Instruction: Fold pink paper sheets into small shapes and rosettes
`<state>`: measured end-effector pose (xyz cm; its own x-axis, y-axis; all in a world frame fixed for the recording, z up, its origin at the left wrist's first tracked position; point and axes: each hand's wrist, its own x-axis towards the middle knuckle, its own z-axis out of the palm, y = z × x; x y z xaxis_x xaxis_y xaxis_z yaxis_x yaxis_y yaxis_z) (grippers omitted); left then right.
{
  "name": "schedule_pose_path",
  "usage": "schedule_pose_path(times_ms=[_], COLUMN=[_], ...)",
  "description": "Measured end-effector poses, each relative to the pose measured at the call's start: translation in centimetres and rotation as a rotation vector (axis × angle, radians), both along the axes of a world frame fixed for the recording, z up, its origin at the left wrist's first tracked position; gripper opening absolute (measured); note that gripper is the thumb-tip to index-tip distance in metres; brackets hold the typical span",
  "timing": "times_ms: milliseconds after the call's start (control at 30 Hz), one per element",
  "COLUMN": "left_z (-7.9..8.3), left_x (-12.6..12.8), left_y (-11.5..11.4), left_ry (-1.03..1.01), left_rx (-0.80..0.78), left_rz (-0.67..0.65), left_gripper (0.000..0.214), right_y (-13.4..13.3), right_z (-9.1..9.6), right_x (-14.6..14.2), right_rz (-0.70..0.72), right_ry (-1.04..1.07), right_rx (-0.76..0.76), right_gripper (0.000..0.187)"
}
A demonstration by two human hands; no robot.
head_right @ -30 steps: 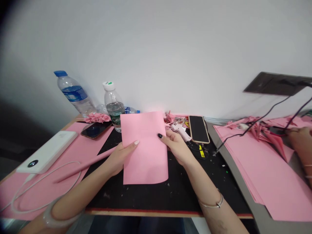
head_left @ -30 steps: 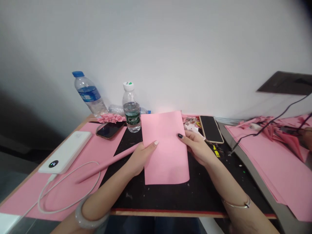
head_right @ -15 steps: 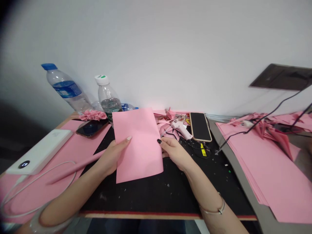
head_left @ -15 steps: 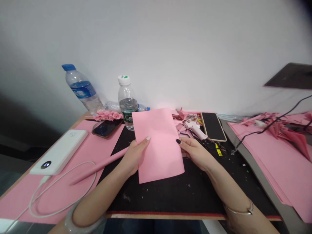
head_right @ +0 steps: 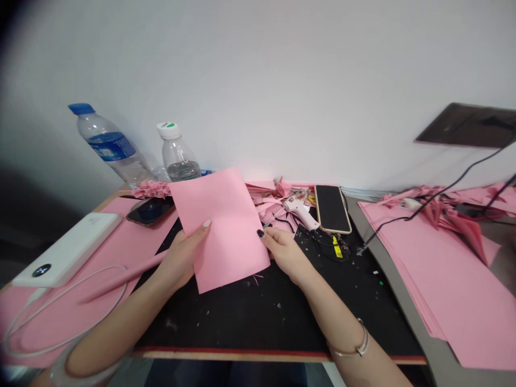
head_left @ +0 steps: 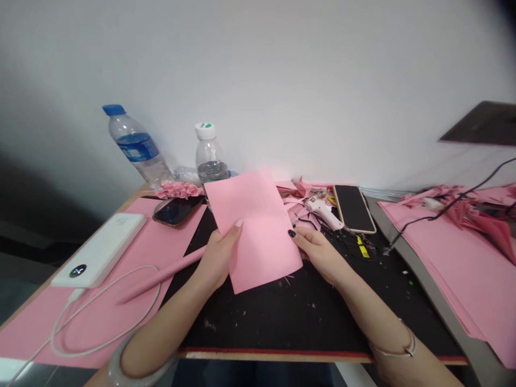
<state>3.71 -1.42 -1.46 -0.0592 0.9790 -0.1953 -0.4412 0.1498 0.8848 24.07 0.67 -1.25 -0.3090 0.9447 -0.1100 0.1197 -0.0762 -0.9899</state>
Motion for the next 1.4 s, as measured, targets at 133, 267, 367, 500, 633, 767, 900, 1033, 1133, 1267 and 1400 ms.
schedule_pose_path(times_ms=[133,267,367,500,633,767,900,1033,1133,1267,1400], left_z=[0.0,0.3,0.5,0.5,0.4,0.4,0.6,0.9,1.0,1.2,1.4], left_x=[0.0,-0.1,-0.1,-0.1,-0.2,-0.5,-0.7,-0.8,-0.7,-0.8,-0.7], left_y=[0.1,0.2,0.3,0.4,0.6,0.5,0.2,-0.3,-0.4,-0.4,-0.5], left_ry=[-0.012,-0.02,-0.017,-0.01,0.003,0.033,0.077,0.153,0.189,0.196,0.249], left_rx=[0.023,0.045,0.036,0.012,0.026,0.039,-0.031,-0.07,-0.069,-0.061,-0.029], left_rz=[0.005,0.036,0.052,0.051,0.09,0.113,-0.064,-0.325,-0.365,-0.359,-0.427], left_gripper=[0.041,0.042,0.042,0.038,0.037,0.039,0.043,0.043,0.043,0.046,0.043], right_y=[0.2,0.3,0.2,0.1,-0.1,-0.1,0.2,0.3,0.3,0.5,0.8], right_z=[-0.3,-0.2,0.0,0.1,0.1,0.3,1.0,1.5,1.3,1.0,1.2], right_x=[-0.2,0.0,0.2,0.2,-0.1,0.3,1.0,1.2,1.1,1.3,1.9], right_rz=[-0.04,-0.056,-0.053,-0.094,-0.031,-0.013,0.104,0.114,0.094,0.08,0.037], right_ry=[-0.051,-0.098,-0.124,-0.16,-0.14,-0.142,-0.124,0.006,0.018,0.037,0.089], right_rx=[0.134,0.189,0.17,0.193,0.167,0.158,0.117,0.081,0.065,0.045,0.046], right_gripper=[0.041,0.042,0.04,0.036,0.034,0.036,0.033,0.027,0.029,0.038,0.03])
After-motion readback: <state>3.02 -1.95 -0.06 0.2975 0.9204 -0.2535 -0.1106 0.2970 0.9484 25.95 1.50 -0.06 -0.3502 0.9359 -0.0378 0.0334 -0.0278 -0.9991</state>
